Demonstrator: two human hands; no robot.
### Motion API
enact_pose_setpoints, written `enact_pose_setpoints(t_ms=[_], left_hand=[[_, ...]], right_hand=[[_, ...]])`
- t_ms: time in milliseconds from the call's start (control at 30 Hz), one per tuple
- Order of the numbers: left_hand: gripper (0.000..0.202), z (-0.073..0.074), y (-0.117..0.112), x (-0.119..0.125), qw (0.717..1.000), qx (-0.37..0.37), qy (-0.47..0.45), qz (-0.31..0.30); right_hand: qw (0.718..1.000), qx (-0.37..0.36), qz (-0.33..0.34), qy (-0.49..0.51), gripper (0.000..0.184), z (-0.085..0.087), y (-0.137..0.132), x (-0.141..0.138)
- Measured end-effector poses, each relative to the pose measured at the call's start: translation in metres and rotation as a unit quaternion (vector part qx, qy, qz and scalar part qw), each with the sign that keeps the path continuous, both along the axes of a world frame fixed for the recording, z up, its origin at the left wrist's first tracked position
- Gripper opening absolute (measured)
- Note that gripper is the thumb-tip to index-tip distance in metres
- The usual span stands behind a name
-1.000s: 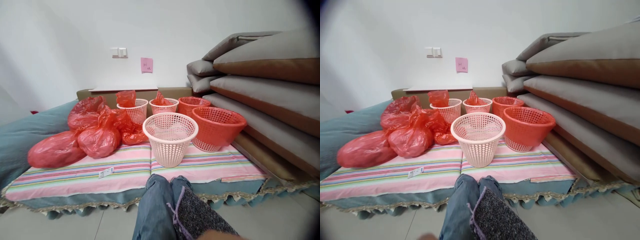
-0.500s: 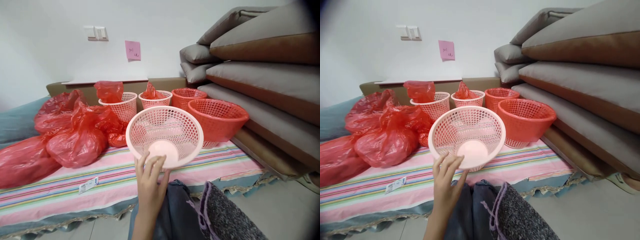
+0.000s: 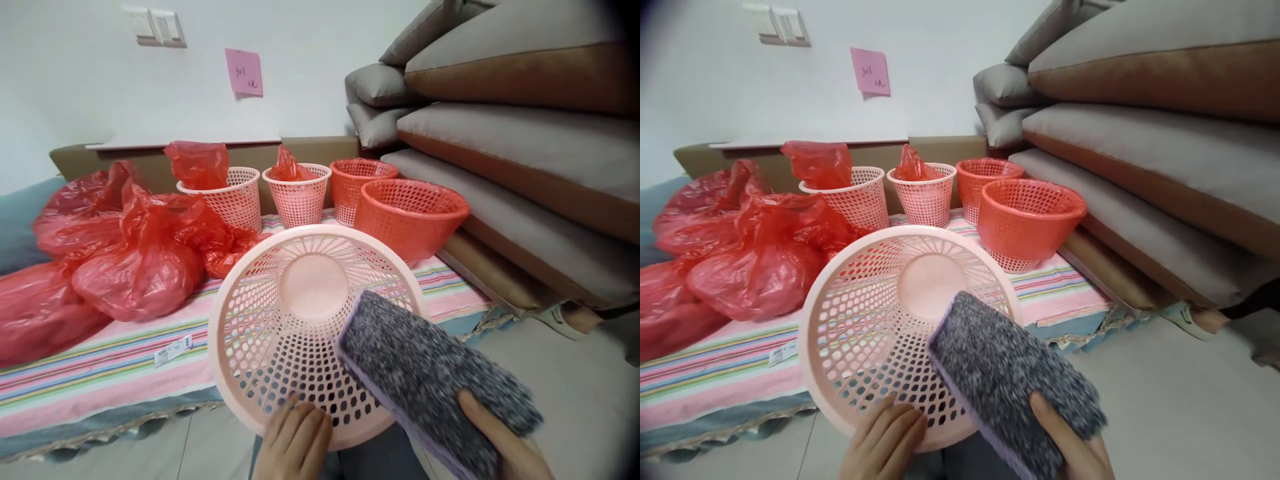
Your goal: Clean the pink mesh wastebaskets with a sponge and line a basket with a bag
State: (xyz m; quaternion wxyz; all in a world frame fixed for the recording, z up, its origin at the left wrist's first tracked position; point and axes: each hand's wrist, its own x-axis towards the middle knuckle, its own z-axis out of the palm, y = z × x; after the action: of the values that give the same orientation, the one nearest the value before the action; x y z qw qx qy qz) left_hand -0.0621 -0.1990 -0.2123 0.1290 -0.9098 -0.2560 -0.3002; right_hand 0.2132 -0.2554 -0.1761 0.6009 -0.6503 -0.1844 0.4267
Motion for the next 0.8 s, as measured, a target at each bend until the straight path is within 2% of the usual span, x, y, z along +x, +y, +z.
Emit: enact_pose_setpoints(t_ms=[67,167,200,267,333,367,400,467,500,533,567,600,633,667,733,800], left_hand=[[0.028,-0.014,-0.006,0.004,1.000,0.012,0.008,0.005],[0.029,-0.039,-0.022,0.022,0.997,0.003,-0.072,0.039],[0.030,-0.046,-0.029,0.029,0.993,-0.007,-0.105,0.052],[0.025,-0.053,-0.042,0.040,0.990,-0.057,-0.110,0.065],[0.022,-0.052,-0.052,0.042,0.988,-0.088,-0.107,0.063],[0.025,-0.049,-0.055,0.039,0.987,-0.081,-0.120,0.067],[0.028,-0.044,-0.056,0.033,0.985,-0.056,-0.142,0.081],[0.039,-0.032,-0.050,0.015,0.968,0.029,-0.209,0.140],[0.047,-0.026,-0.043,0.004,0.947,0.083,-0.251,0.182],[0.063,-0.019,-0.035,-0.005,0.925,0.109,-0.296,0.213],[0.085,-0.013,-0.026,-0.013,0.898,0.092,-0.344,0.258],[0.100,-0.008,-0.018,-0.018,0.872,0.046,-0.397,0.282],[0.102,-0.003,-0.010,-0.020,0.852,-0.025,-0.454,0.259],[0.099,0.002,-0.005,-0.020,0.819,-0.108,-0.510,0.241],[0.085,0.008,0.000,-0.012,0.729,-0.257,-0.606,0.189],[0.079,0.012,-0.002,-0.001,0.636,-0.352,-0.670,0.152]], right_hand=[[0.997,0.049,-0.011,0.060,0.075,0.012,0.019,-0.018],[0.990,0.115,0.016,0.081,0.072,0.026,0.043,-0.041],[0.989,0.129,0.035,0.062,0.067,0.029,0.050,-0.046],[0.987,0.145,0.073,-0.005,0.055,0.028,0.060,-0.052],[0.974,0.160,0.112,-0.113,0.042,0.021,0.069,-0.054],[0.957,0.173,0.141,-0.186,0.038,0.015,0.074,-0.054],[0.928,0.186,0.180,-0.268,0.040,0.009,0.079,-0.055],[0.834,0.191,0.294,-0.425,0.062,-0.006,0.086,-0.057],[0.775,0.179,0.362,-0.486,0.074,-0.014,0.088,-0.059],[0.719,0.158,0.423,-0.529,0.081,-0.022,0.089,-0.061],[0.673,0.132,0.468,-0.557,0.086,-0.031,0.088,-0.064],[0.642,0.110,0.494,-0.577,0.088,-0.039,0.085,-0.067],[0.622,0.094,0.504,-0.591,0.089,-0.047,0.082,-0.070],[0.614,0.084,0.503,-0.603,0.091,-0.054,0.079,-0.072],[0.614,0.076,0.483,-0.620,0.093,-0.065,0.072,-0.076],[0.621,0.076,0.471,-0.622,0.093,-0.069,0.069,-0.078]])
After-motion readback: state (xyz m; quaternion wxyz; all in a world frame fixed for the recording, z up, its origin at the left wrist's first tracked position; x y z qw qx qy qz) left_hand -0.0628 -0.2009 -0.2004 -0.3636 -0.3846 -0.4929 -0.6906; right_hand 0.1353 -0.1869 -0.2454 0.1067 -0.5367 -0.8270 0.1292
